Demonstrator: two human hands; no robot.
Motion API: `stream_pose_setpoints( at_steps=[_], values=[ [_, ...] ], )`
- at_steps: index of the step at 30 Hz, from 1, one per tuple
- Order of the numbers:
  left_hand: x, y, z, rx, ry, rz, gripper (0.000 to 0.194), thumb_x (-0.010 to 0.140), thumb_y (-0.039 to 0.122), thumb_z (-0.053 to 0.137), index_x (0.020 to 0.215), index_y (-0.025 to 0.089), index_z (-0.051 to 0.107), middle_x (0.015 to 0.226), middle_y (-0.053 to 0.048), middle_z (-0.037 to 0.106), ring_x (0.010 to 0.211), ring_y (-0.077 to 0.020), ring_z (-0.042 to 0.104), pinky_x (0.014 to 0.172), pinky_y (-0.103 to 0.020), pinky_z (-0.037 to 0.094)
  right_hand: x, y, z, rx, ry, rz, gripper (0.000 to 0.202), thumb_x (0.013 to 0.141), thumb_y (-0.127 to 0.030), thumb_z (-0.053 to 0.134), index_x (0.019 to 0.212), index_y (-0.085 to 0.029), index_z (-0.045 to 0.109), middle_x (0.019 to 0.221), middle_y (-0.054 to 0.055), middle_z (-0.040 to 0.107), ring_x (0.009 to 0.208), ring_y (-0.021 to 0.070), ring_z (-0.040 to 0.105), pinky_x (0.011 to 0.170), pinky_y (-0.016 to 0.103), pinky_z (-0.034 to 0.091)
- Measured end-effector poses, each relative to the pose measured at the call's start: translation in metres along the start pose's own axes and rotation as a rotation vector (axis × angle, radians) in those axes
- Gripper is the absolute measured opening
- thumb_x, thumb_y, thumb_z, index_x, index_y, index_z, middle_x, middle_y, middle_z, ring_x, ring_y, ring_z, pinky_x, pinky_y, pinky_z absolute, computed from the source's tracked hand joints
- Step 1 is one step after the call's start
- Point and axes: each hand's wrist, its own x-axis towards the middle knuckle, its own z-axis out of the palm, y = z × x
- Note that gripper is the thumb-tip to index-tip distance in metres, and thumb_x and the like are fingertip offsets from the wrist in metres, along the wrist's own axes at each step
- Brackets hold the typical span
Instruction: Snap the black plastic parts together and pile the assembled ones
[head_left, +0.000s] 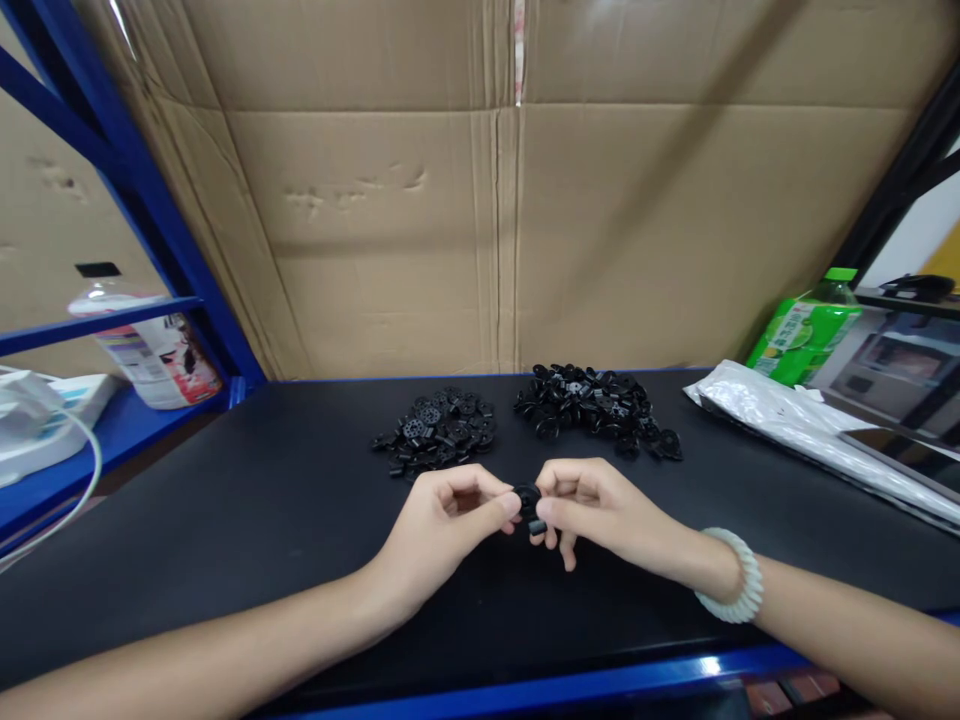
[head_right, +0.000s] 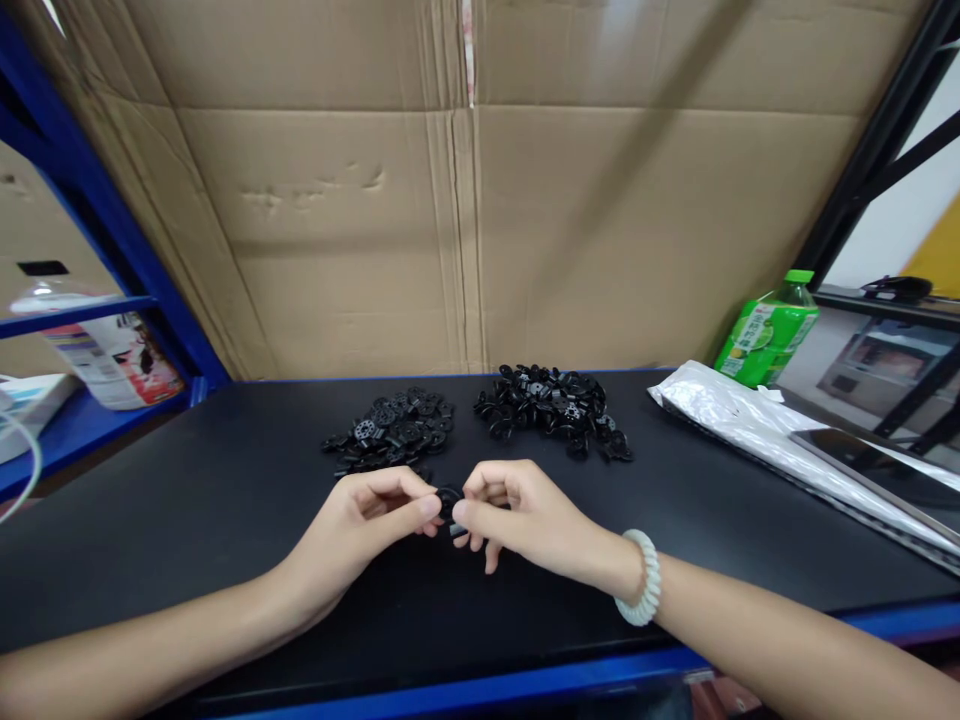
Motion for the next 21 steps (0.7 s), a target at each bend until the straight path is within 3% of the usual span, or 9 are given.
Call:
stream_pose_setpoints(
  at_steps=[5, 14, 18, 21],
  values=[
    [-0.001, 0.002, 0.0, -0.011, -0.026, -0.018, 0.015, 0.075, 0.027, 0.071, 0.066, 0.014, 0.069, 0.063, -0.002, 0.068, 0.062, -0.0136, 0.061, 0.063, -0.025, 0.048, -0.001, 0.001, 0.001, -0.08, 0.058, -0.079, 0.025, 0.084, -0.038, 0.063, 0.075, -0.015, 0.059, 0.063, -0.002, 0.056, 0.049, 0.0077, 0.052, 0.045, 0.019, 0.048],
    [-0.005, 0.004, 0.004, -0.016, -0.055, -0.011, 0.015, 0.076, 0.027, 0.07, 0.068, 0.014, 0.069, 0.063, -0.002, 0.067, 0.062, -0.0151, 0.062, 0.065, -0.027, 0.051, -0.004, 0.003, 0.004, -0.201, 0.117, -0.13, 0.028, 0.085, -0.037, 0.061, 0.068, -0.016, 0.054, 0.06, -0.003, 0.054, 0.044, 0.0065, 0.047, 0.043, 0.019, 0.038],
    [-0.004, 0.004, 0.002, 0.166, -0.021, 0.111, 0.016, 0.081, 0.029, 0.063, 0.075, 0.014, 0.068, 0.069, -0.003, 0.067, 0.067, -0.0155, 0.062, 0.066, -0.027, 0.05, -0.002, 0.0, 0.003, -0.17, 0.051, -0.065, 0.027, 0.084, -0.041, 0.062, 0.075, -0.016, 0.058, 0.067, 0.0, 0.058, 0.051, 0.0085, 0.05, 0.044, 0.019, 0.044],
    [0.005, 0.006, -0.013, 0.379, 0.079, 0.246, 0.017, 0.084, 0.029, 0.059, 0.077, 0.015, 0.066, 0.071, -0.002, 0.066, 0.067, -0.0154, 0.06, 0.065, -0.026, 0.049, -0.002, 0.0, -0.001, -0.22, 0.04, -0.043, 0.028, 0.087, -0.043, 0.057, 0.087, -0.015, 0.063, 0.074, 0.002, 0.061, 0.057, 0.0107, 0.053, 0.046, 0.02, 0.047]
  ],
)
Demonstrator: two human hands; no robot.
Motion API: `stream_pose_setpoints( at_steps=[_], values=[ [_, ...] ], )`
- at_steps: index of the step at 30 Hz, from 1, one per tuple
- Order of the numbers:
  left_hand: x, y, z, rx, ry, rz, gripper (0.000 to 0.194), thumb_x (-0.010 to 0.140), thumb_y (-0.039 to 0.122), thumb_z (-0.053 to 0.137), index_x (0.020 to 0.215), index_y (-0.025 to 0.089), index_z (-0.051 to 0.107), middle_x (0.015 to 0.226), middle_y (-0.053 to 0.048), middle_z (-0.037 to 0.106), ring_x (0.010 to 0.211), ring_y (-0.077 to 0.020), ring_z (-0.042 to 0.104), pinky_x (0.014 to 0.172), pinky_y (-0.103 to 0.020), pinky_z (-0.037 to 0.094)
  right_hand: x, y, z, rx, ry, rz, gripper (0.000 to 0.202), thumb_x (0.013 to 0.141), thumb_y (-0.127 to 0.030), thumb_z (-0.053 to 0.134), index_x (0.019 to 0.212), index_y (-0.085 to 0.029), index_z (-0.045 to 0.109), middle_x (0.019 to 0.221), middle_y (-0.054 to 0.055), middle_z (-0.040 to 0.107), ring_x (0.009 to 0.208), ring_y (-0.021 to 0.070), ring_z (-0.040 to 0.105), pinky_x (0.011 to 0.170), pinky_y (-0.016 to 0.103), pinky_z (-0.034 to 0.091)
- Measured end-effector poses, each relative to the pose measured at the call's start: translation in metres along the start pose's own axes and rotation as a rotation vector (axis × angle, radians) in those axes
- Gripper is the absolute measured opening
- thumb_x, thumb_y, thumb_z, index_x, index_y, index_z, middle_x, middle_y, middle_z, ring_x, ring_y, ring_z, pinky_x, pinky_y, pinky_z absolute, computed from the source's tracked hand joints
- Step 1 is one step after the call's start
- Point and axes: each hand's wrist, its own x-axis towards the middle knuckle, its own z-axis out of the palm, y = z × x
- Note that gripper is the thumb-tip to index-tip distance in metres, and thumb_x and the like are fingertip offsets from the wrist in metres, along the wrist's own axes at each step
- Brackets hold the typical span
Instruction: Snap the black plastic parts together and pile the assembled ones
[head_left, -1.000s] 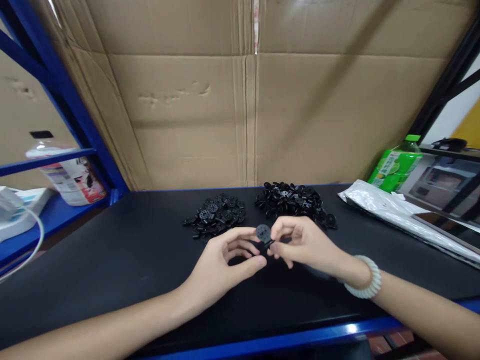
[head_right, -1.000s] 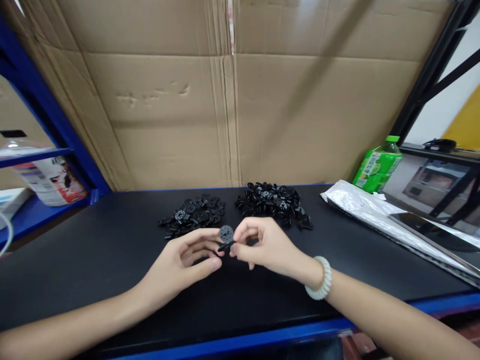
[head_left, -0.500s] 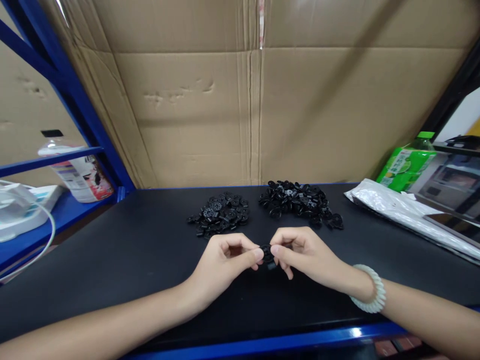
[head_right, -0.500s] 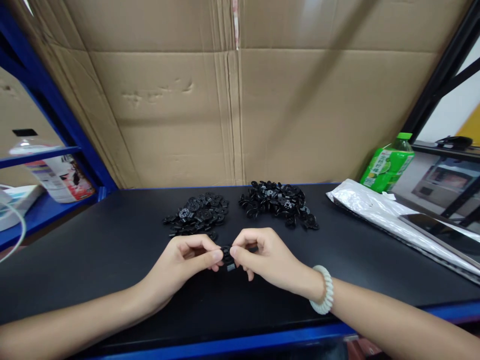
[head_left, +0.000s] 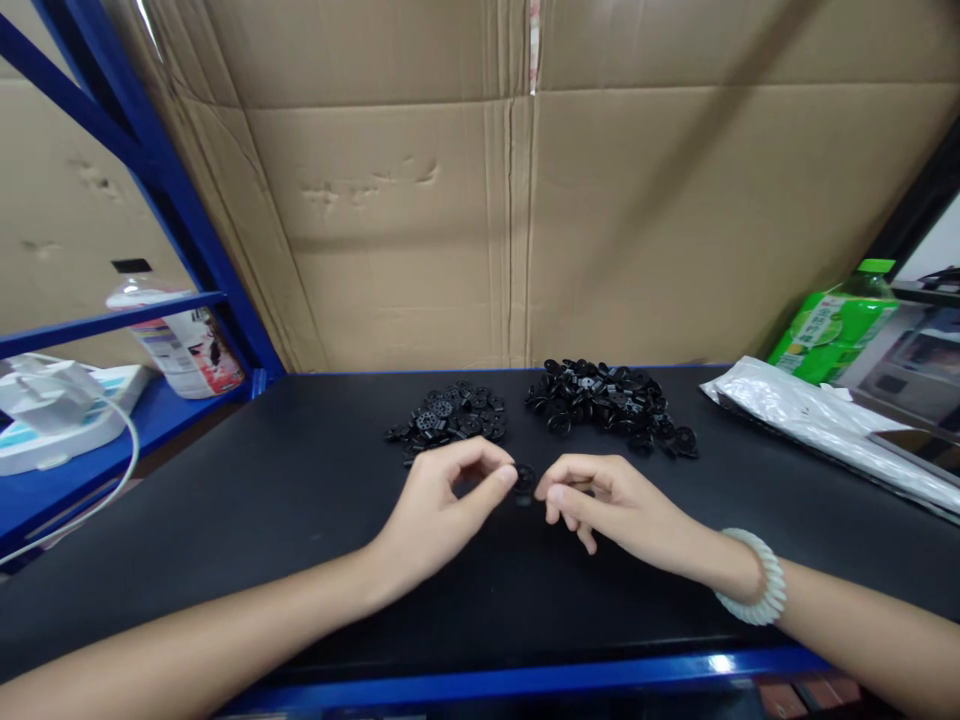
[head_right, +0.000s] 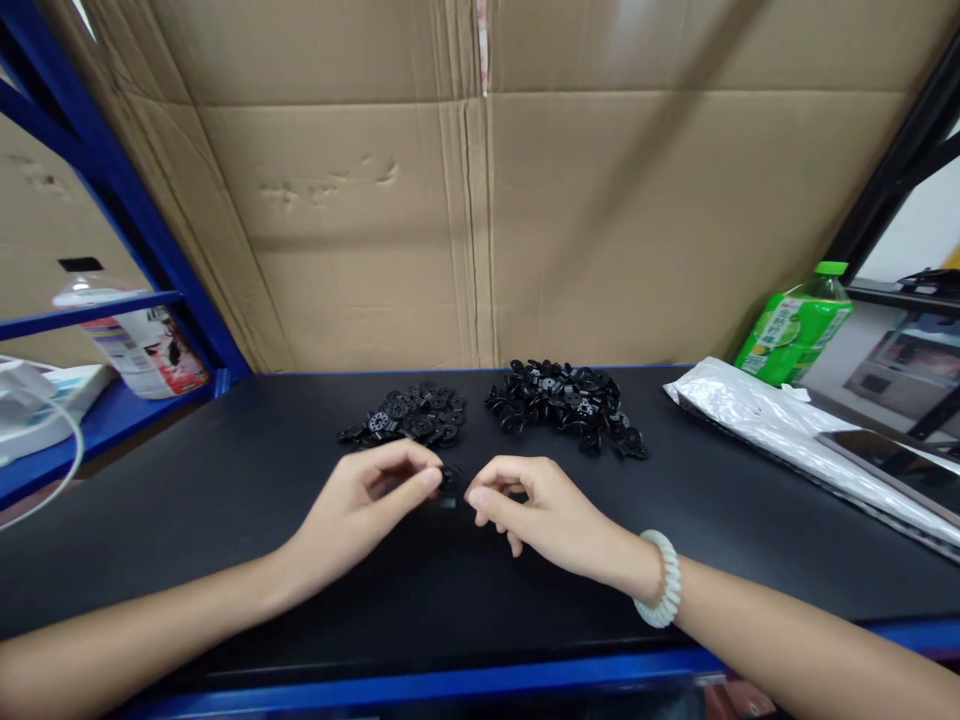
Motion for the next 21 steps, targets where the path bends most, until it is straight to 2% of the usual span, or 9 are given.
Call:
stream_pose_setpoints(
  at_steps=[5, 7, 9, 13, 17, 19, 21],
  values=[
    [0.03, -0.023, -0.04, 0.43, 0.204, 0.092, 0.02, 0.085, 0.028, 0.053, 0.08, 0.015, 0.067, 0.073, -0.003, 0.067, 0.067, -0.0161, 0.061, 0.062, -0.026, 0.047, 0.0, 0.005, -0.006, -0.013, 0.03, -0.024, 0.028, 0.09, -0.041, 0.054, 0.089, -0.015, 0.064, 0.072, 0.002, 0.06, 0.053, 0.009, 0.05, 0.045, 0.02, 0.044],
    [0.04, -0.033, -0.052, 0.584, 0.215, 0.128, 0.02, 0.084, 0.026, 0.054, 0.084, 0.015, 0.071, 0.073, -0.004, 0.065, 0.064, -0.0154, 0.059, 0.063, -0.027, 0.047, -0.001, 0.005, -0.007, -0.029, 0.031, -0.029, 0.028, 0.09, -0.041, 0.053, 0.088, -0.015, 0.064, 0.07, 0.001, 0.059, 0.052, 0.0086, 0.05, 0.046, 0.02, 0.043],
    [0.044, -0.039, -0.056, 0.653, 0.207, 0.145, 0.022, 0.082, 0.025, 0.056, 0.093, 0.014, 0.072, 0.071, -0.003, 0.062, 0.058, -0.0138, 0.054, 0.062, -0.027, 0.045, -0.001, 0.002, -0.009, -0.06, 0.033, -0.039, 0.029, 0.091, -0.041, 0.052, 0.086, -0.015, 0.064, 0.07, 0.001, 0.059, 0.052, 0.0087, 0.05, 0.046, 0.02, 0.042],
    [0.036, -0.036, -0.045, 0.693, 0.166, 0.202, 0.028, 0.084, 0.021, 0.052, 0.105, 0.014, 0.069, 0.075, -0.002, 0.061, 0.055, -0.0123, 0.051, 0.062, -0.027, 0.045, -0.002, -0.01, -0.025, -0.204, 0.115, -0.098, 0.027, 0.09, -0.039, 0.052, 0.083, -0.016, 0.065, 0.069, 0.002, 0.061, 0.053, 0.0102, 0.051, 0.048, 0.021, 0.042],
    [0.016, -0.02, -0.021, 0.668, 0.003, 0.358, 0.026, 0.089, 0.019, 0.048, 0.105, 0.015, 0.067, 0.086, -0.006, 0.064, 0.068, -0.0148, 0.059, 0.068, -0.027, 0.05, 0.002, -0.011, -0.054, -0.556, 0.379, -0.194, 0.023, 0.09, -0.034, 0.05, 0.079, -0.018, 0.063, 0.073, 0.003, 0.064, 0.055, 0.0119, 0.053, 0.052, 0.022, 0.042],
    [0.006, -0.013, -0.01, 0.632, -0.105, 0.41, 0.027, 0.089, 0.018, 0.046, 0.108, 0.016, 0.066, 0.093, -0.008, 0.065, 0.078, -0.0172, 0.062, 0.072, -0.028, 0.051, 0.006, -0.003, -0.065, -0.739, 0.434, -0.187, 0.019, 0.089, -0.029, 0.049, 0.09, -0.018, 0.064, 0.071, 0.002, 0.064, 0.052, 0.012, 0.053, 0.053, 0.024, 0.042],
    [-0.002, -0.009, -0.001, 0.598, -0.2, 0.439, 0.028, 0.09, 0.016, 0.045, 0.11, 0.015, 0.064, 0.096, -0.009, 0.065, 0.084, -0.0188, 0.063, 0.075, -0.029, 0.052, 0.01, 0.006, -0.069, -0.904, 0.369, -0.152, 0.027, 0.088, -0.024, 0.048, 0.111, -0.018, 0.061, 0.067, 0.0, 0.064, 0.051, 0.0127, 0.054, 0.055, 0.025, 0.043]
  ],
)
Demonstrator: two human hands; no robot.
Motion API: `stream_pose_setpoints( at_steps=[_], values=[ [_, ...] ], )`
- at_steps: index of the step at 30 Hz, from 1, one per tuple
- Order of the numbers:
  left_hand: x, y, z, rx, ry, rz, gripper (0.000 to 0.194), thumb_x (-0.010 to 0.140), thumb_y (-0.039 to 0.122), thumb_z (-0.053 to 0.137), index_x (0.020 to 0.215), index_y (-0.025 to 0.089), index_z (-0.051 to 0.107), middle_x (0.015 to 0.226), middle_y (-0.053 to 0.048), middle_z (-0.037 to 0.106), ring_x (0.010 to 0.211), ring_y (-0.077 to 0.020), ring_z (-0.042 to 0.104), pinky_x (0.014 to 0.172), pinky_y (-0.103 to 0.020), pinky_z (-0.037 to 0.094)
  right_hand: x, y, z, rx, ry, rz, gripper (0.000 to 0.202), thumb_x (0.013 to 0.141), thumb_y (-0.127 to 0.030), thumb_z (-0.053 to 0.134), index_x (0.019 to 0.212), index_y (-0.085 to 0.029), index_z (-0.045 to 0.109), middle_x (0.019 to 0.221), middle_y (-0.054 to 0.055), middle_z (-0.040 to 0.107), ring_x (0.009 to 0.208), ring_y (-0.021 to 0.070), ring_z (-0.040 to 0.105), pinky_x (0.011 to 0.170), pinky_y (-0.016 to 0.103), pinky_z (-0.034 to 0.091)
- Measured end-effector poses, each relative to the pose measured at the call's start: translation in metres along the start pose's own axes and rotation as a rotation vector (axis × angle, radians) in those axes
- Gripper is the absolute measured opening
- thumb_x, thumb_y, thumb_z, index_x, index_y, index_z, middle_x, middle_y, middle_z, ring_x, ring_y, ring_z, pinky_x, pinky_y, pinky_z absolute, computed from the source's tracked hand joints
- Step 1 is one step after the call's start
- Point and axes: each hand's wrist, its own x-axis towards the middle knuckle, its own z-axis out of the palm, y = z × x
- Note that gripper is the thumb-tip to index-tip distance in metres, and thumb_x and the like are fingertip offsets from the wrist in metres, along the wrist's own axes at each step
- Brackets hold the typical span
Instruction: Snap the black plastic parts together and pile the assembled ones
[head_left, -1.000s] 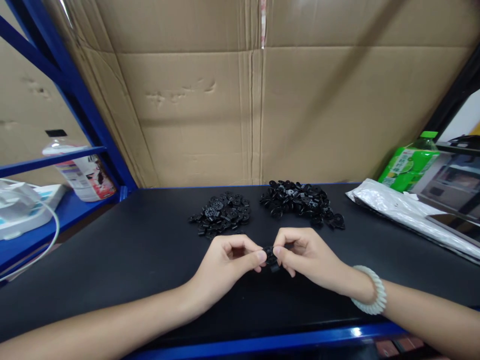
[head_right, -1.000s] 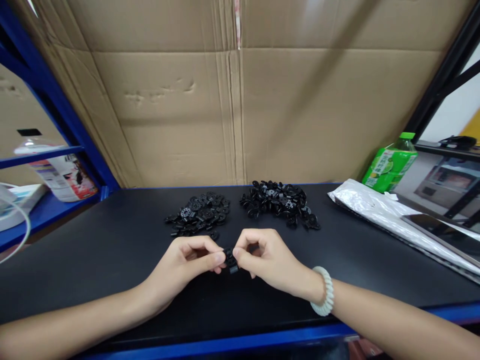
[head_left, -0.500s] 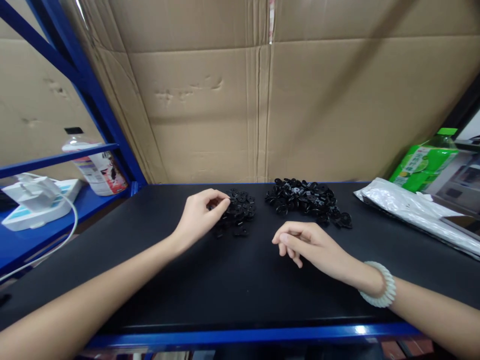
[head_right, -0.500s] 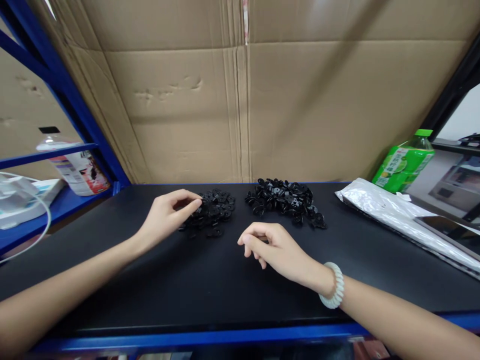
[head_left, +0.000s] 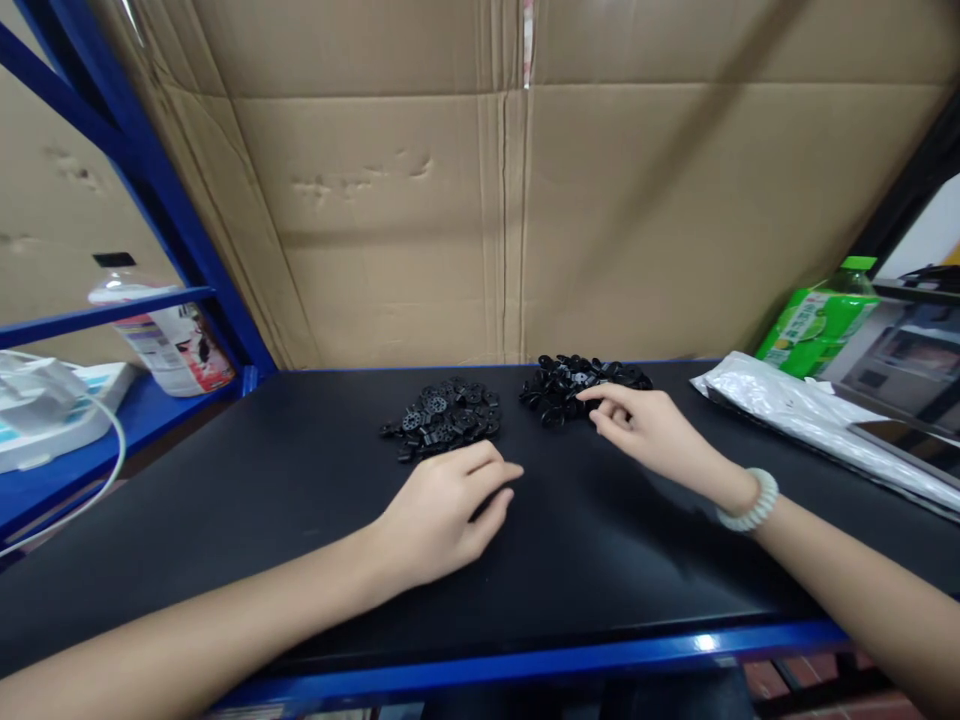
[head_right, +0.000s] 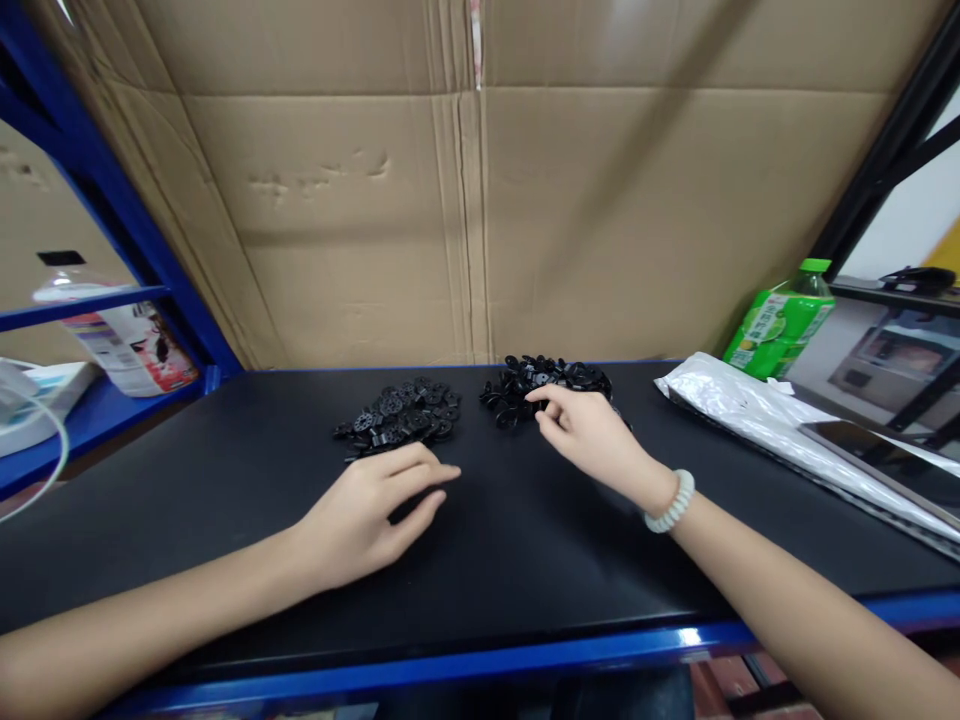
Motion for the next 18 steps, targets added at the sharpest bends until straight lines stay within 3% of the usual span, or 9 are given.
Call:
stream_pose_setpoints(
  at_steps=[4, 8, 13, 18],
  values=[
    [-0.005, 0.01, 0.008, -0.052, -0.08, 0.058, 0.029, 0.09, 0.015, 0.046, 0.112, 0.014, 0.064, 0.097, -0.009, 0.065, 0.083, -0.0191, 0.063, 0.074, -0.029, 0.052, 0.001, -0.001, 0.018, -0.248, -0.15, -0.115, 0.047, 0.089, -0.017, 0.045, 0.135, -0.023, 0.046, 0.082, 0.003, 0.07, 0.071, 0.0187, 0.065, 0.065, 0.028, 0.047],
    [-0.007, 0.01, 0.011, -0.074, -0.096, 0.07, 0.029, 0.089, 0.015, 0.046, 0.113, 0.014, 0.063, 0.1, -0.01, 0.064, 0.086, -0.0197, 0.062, 0.077, -0.03, 0.052, 0.001, -0.007, 0.03, -0.279, -0.153, -0.176, 0.037, 0.09, -0.013, 0.042, 0.125, -0.019, 0.055, 0.105, 0.01, 0.068, 0.089, 0.0232, 0.066, 0.074, 0.033, 0.049],
    [-0.006, 0.011, 0.012, -0.097, -0.081, 0.074, 0.029, 0.089, 0.015, 0.046, 0.112, 0.014, 0.063, 0.1, -0.01, 0.064, 0.086, -0.0195, 0.062, 0.078, -0.03, 0.051, 0.001, -0.007, 0.03, -0.193, -0.129, -0.198, 0.023, 0.089, -0.013, 0.045, 0.104, -0.017, 0.063, 0.098, 0.009, 0.067, 0.085, 0.0208, 0.065, 0.075, 0.031, 0.05],
    [-0.005, 0.012, 0.01, -0.216, -0.007, 0.013, 0.028, 0.087, 0.012, 0.049, 0.11, 0.014, 0.064, 0.097, -0.008, 0.064, 0.077, -0.0151, 0.059, 0.071, -0.027, 0.05, -0.002, -0.014, 0.021, -0.073, -0.027, -0.181, 0.012, 0.09, -0.019, 0.049, 0.086, -0.017, 0.06, 0.075, 0.002, 0.061, 0.064, 0.0126, 0.058, 0.06, 0.023, 0.047]
  ],
)
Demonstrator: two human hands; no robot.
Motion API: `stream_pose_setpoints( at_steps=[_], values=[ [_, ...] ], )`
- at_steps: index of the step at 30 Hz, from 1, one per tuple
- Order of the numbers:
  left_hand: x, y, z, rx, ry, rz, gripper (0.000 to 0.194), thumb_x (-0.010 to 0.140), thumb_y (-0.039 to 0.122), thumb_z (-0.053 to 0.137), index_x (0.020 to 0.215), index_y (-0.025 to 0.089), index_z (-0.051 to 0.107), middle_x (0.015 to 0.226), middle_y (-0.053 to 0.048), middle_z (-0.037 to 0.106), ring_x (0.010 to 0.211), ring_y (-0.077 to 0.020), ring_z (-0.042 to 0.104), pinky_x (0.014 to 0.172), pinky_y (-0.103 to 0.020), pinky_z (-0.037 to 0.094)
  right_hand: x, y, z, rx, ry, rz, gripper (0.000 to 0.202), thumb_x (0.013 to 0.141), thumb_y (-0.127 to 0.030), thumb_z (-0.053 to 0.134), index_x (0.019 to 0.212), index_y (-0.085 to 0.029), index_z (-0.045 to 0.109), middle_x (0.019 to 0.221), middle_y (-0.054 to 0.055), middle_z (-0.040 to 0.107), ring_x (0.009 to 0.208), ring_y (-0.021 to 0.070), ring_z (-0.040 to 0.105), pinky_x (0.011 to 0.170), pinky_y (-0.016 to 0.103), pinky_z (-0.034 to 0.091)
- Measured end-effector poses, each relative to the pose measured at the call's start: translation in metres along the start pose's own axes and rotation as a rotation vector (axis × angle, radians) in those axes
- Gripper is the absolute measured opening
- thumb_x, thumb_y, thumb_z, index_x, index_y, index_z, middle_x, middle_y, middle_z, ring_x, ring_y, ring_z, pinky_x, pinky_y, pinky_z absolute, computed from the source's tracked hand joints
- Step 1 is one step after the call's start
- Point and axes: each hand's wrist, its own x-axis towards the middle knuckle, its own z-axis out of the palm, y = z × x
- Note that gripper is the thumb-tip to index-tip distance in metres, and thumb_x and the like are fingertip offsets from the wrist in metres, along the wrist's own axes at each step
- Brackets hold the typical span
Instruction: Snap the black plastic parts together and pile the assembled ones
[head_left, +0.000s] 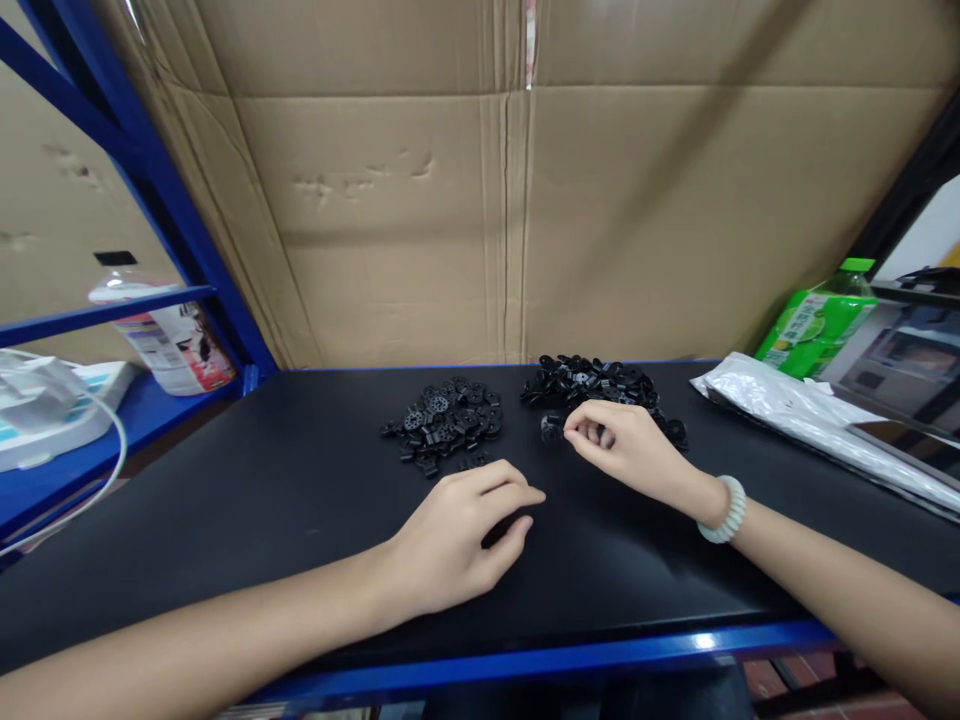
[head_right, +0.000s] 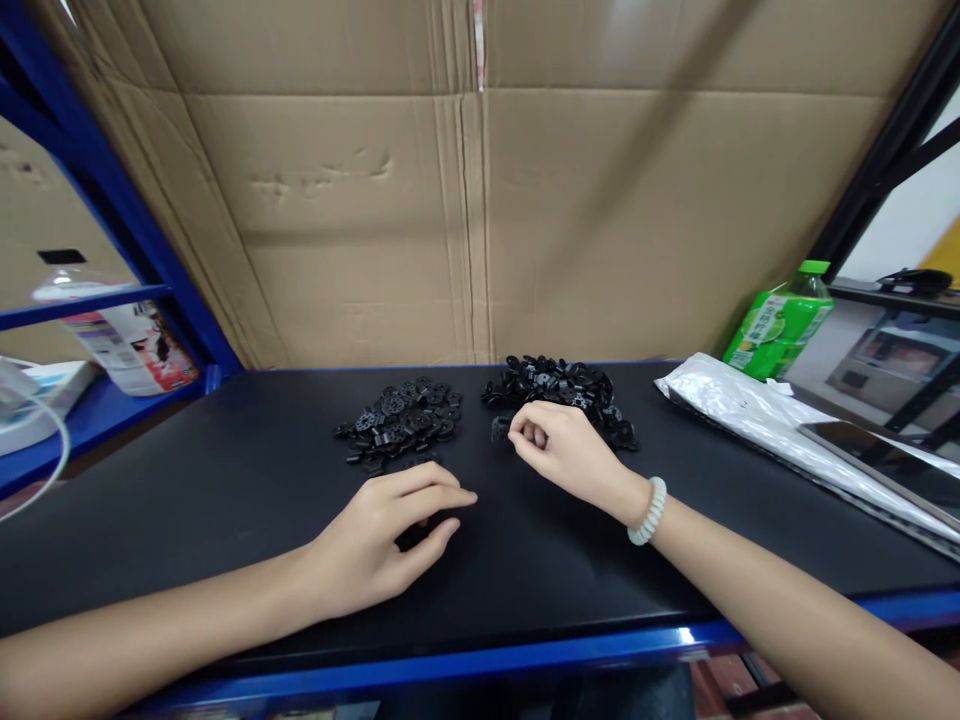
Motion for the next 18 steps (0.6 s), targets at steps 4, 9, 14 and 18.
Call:
stream_pose_setpoints(
  at_steps=[4, 9, 14, 18],
  values=[
    [0.003, -0.003, 0.001, -0.099, 0.084, -0.139, 0.029, 0.082, 0.008, 0.052, 0.109, 0.015, 0.063, 0.088, -0.004, 0.062, 0.062, -0.0106, 0.052, 0.06, -0.023, 0.046, -0.002, -0.006, -0.001, 0.072, 0.118, -0.004, 0.006, 0.085, -0.015, 0.056, 0.08, -0.018, 0.056, 0.066, -0.002, 0.054, 0.057, 0.0113, 0.053, 0.055, 0.022, 0.044],
    [0.003, -0.005, 0.004, -0.146, 0.064, -0.179, 0.03, 0.08, 0.006, 0.052, 0.107, 0.014, 0.064, 0.088, -0.004, 0.062, 0.063, -0.0108, 0.052, 0.061, -0.024, 0.045, -0.003, 0.003, 0.005, 0.041, 0.219, -0.001, 0.017, 0.085, -0.009, 0.054, 0.1, -0.017, 0.057, 0.073, 0.0, 0.056, 0.062, 0.0137, 0.055, 0.06, 0.025, 0.047],
    [0.004, -0.004, 0.006, -0.162, 0.039, -0.166, 0.03, 0.081, 0.007, 0.051, 0.107, 0.013, 0.064, 0.091, -0.005, 0.063, 0.065, -0.0115, 0.053, 0.062, -0.025, 0.046, 0.001, 0.015, 0.005, -0.001, 0.322, -0.024, 0.012, 0.088, -0.013, 0.054, 0.096, -0.016, 0.062, 0.086, 0.008, 0.065, 0.079, 0.0207, 0.061, 0.075, 0.035, 0.051],
    [0.005, -0.003, 0.005, -0.164, 0.038, -0.168, 0.03, 0.081, 0.007, 0.051, 0.106, 0.012, 0.065, 0.09, -0.005, 0.063, 0.066, -0.0116, 0.053, 0.063, -0.025, 0.046, 0.005, 0.014, 0.001, 0.006, 0.389, -0.053, 0.014, 0.089, -0.012, 0.052, 0.087, -0.018, 0.065, 0.086, 0.007, 0.069, 0.083, 0.0211, 0.063, 0.08, 0.037, 0.051]
  ],
)
